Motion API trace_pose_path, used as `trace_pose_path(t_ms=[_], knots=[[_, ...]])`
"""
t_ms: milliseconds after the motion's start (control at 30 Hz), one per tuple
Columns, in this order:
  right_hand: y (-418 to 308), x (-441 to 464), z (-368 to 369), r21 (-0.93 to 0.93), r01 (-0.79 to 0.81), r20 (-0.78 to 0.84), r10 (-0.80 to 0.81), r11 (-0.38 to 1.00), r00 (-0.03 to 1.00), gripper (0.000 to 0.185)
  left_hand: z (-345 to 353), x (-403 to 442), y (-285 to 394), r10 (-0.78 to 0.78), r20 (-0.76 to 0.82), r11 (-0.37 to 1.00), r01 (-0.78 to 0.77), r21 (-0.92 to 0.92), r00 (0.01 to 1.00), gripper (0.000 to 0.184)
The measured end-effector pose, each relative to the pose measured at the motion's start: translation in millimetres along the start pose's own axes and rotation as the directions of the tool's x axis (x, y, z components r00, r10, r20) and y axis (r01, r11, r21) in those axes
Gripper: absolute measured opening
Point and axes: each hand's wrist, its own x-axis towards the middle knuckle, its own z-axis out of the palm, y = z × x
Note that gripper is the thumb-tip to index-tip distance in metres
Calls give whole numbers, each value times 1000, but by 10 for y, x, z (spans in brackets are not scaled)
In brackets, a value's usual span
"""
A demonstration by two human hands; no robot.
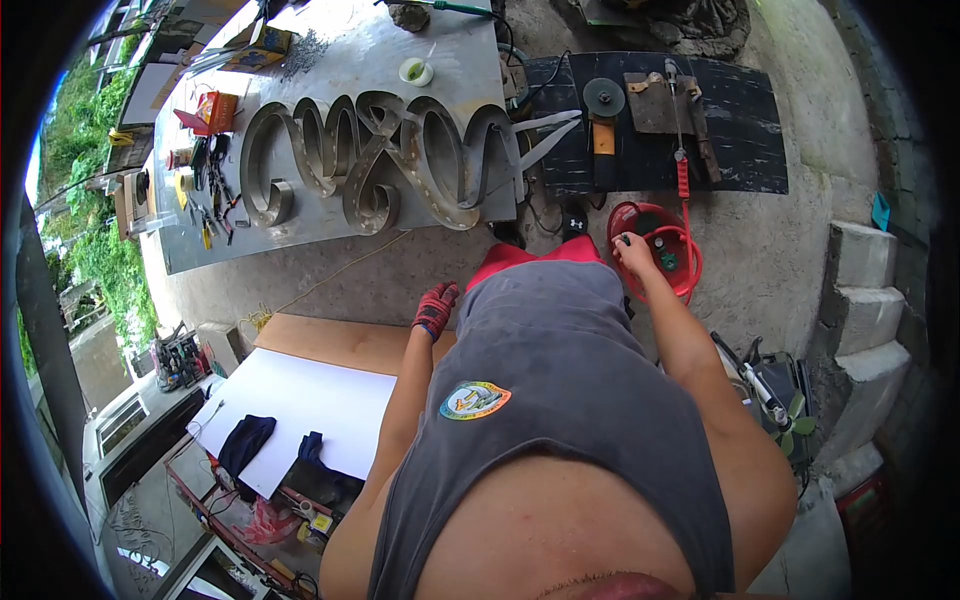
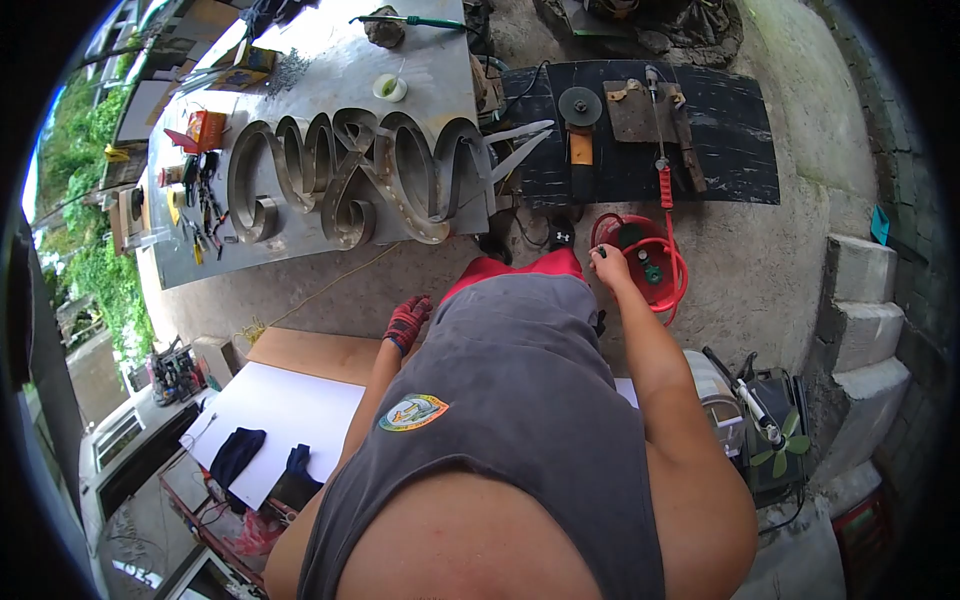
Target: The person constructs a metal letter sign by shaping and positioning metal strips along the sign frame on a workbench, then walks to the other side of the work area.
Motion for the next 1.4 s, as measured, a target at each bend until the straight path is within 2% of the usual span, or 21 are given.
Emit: trace_pose_path(t_ms=[300,500,533,567,600,833,933,1167,1267,1333,1400], knots=[[-58,4,-22,61,32,27,-33,998,999,15,3,-61,-27,7,7,1000,-7,8,1000,41],[-69,34,2,16,6,48,-7,1000,999,17,17,-117,-12,-20,-1,999,20,47,1000,42],[92,144,45,-10,77,38,-77,997,996,17,6,-86,-45,-18,1,996,18,85,1000,42],[91,151,48,-26,79,33,-78,997,996,17,-6,-57,-62,4,-13,997,-3,80,1000,42],[14,115,15,-8,36,44,-36,999,998,16,-4,-44,-77,7,-7,997,-7,76,1000,42],[-325,-8,-80,35,27,46,-29,999,999,16,-16,65,-175,63,-26,992,-60,111,998,42],[-260,59,-67,30,36,43,-37,999,998,15,-18,-18,-17,17,-7,999,-16,42,1000,41],[-279,37,-57,50,-1,57,-2,999,998,14,-49,-8,-50,51,-19,997,-50,66,999,39],[-250,73,-26,61,19,68,-23,998,997,14,-58,-46,27,1,-6,998,-1,55,1000,38],[-247,87,-19,47,17,70,-21,999,997,14,-55,0,-47,59,-24,996,-58,69,998,38],[-260,79,-14,36,14,70,-16,999,997,14,-59,-5,-30,47,-24,997,-45,66,999,38]])
